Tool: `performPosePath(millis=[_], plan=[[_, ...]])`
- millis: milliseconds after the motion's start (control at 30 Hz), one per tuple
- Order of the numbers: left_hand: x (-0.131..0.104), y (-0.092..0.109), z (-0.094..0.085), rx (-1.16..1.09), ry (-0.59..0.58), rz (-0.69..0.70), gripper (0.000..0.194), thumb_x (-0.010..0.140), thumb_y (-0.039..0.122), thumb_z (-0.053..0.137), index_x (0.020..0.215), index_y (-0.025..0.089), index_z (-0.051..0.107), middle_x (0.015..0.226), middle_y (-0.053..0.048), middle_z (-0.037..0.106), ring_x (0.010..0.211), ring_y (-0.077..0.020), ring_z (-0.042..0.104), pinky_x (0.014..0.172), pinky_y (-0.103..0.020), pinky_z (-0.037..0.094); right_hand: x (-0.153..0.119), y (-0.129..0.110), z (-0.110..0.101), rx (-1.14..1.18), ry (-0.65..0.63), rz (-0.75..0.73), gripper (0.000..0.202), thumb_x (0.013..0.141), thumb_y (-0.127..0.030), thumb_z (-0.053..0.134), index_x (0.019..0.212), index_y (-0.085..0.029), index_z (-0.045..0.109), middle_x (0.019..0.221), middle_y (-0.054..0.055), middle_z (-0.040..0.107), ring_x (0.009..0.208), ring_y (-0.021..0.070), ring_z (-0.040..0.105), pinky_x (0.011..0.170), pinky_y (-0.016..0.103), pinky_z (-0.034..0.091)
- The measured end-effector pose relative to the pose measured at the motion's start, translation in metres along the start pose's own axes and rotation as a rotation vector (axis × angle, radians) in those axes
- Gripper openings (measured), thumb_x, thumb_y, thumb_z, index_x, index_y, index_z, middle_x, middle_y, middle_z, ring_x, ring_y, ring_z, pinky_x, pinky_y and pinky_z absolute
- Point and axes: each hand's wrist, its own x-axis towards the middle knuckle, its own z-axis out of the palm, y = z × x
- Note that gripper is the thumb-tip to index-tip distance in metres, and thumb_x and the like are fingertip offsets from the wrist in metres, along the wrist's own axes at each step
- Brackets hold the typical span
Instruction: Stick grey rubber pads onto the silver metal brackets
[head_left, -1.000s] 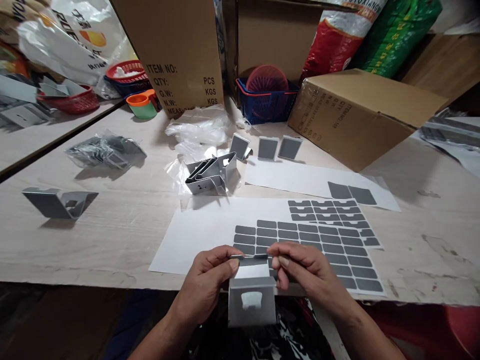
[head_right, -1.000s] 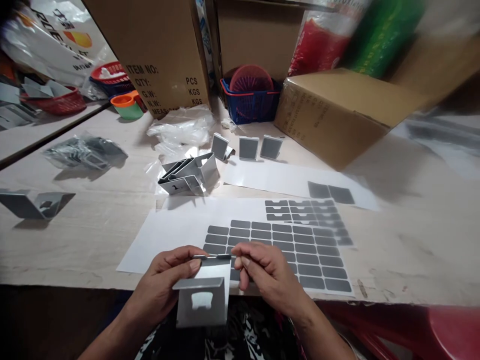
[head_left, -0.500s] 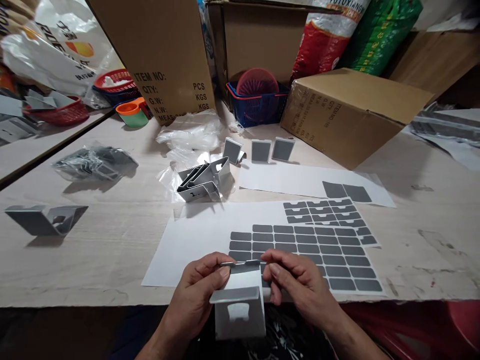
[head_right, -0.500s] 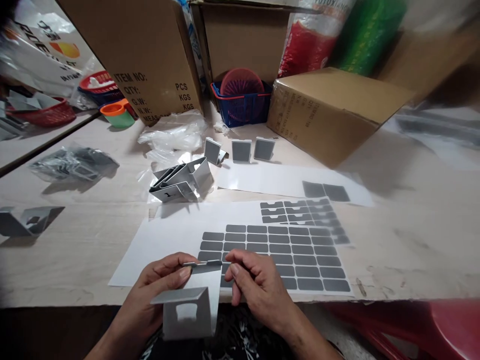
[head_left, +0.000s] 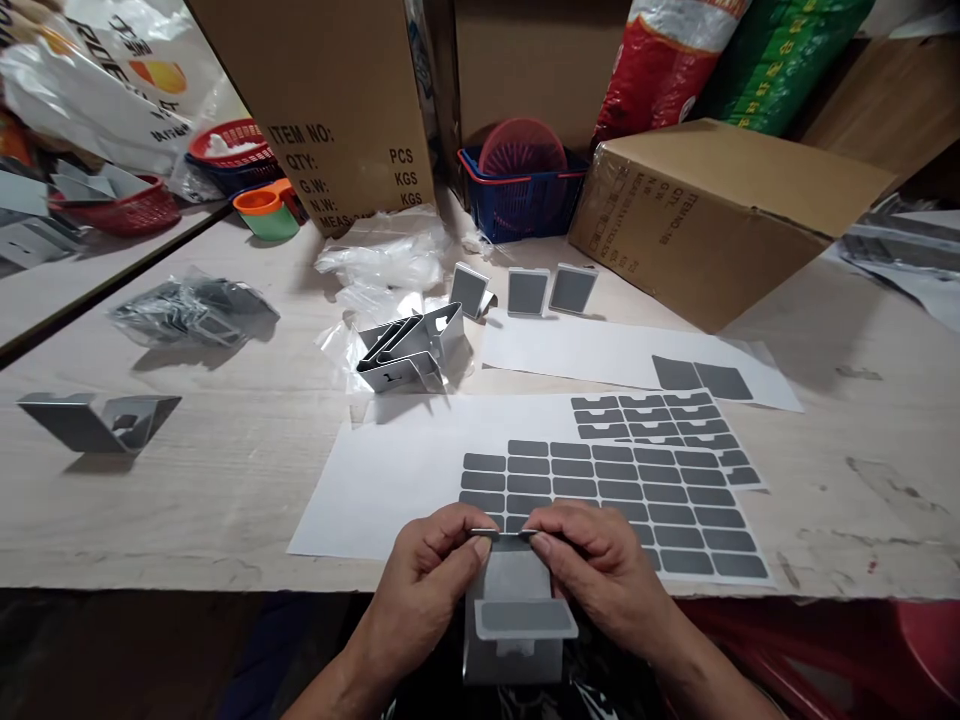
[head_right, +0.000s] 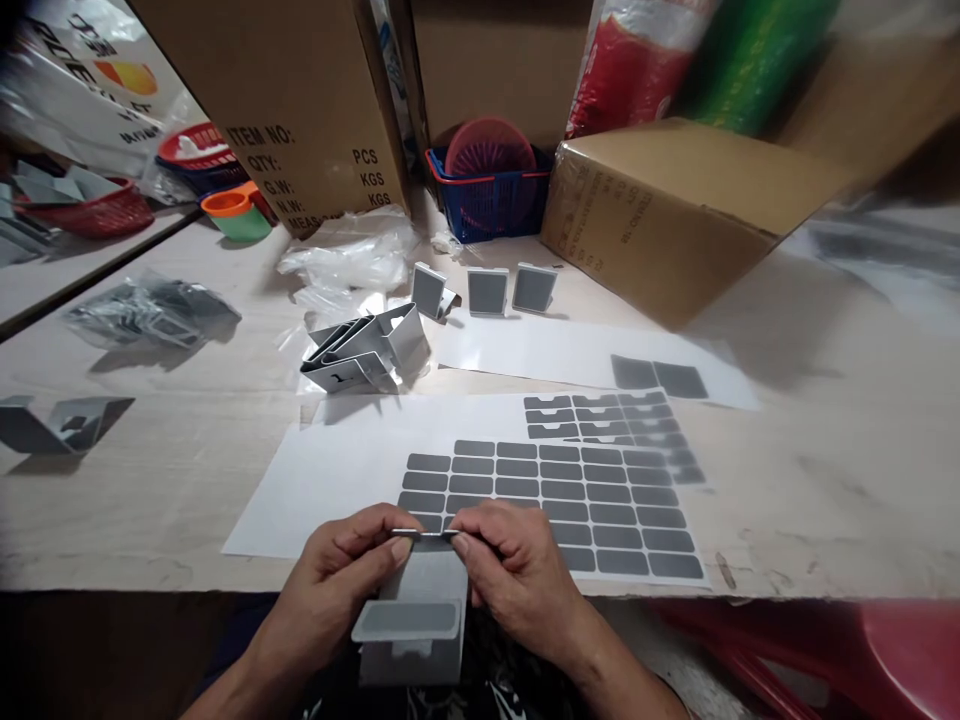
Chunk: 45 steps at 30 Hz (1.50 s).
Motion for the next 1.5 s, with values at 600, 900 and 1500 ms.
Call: performPosePath(millis=[600,900,1500], plan=[[-0.001,-0.006,0.010,-0.110,-0.021,-0.130,0.003,0.071,0.018,0.054,0.071,0.015,0.055,0.053,0.004,0.044,0.048,-0.0068,0.036,0.045,-0.020,0.023,-0.001,-0.004,0.002,-0.171,-0.052,0.027,0.019,0.082,-0.014,0.047,0.065,-0.016,0.053,0.054,-0.005,0.039,0.052,0.0076,0.037,0.051,0.022,0.027],[0.000,-0.001,0.010,0.090,-0.065,-0.100,0.017,0.075,0.031,0.056,0.071,0.016,0.051,0.056,0.005,0.039,0.052,-0.0076,0.033,0.048,-0.021,0.024,-0.005,-0.002,-0.001,-0.270,-0.119,-0.050,0.023,0.087,-0.020,0.044,0.065,-0.017,0.051,0.058,-0.004,0.042,0.055,0.0081,0.039,0.053,0.022,0.027],[0.008,0.005,0.013,-0.261,0.057,-0.097,0.002,0.073,0.016,0.056,0.072,0.015,0.054,0.057,0.005,0.046,0.046,-0.0058,0.038,0.044,-0.019,0.030,0.004,-0.002,0.004,-0.054,-0.005,0.041,0.022,0.089,-0.026,0.042,0.075,-0.017,0.056,0.060,-0.003,0.044,0.053,0.0095,0.041,0.050,0.024,0.033]])
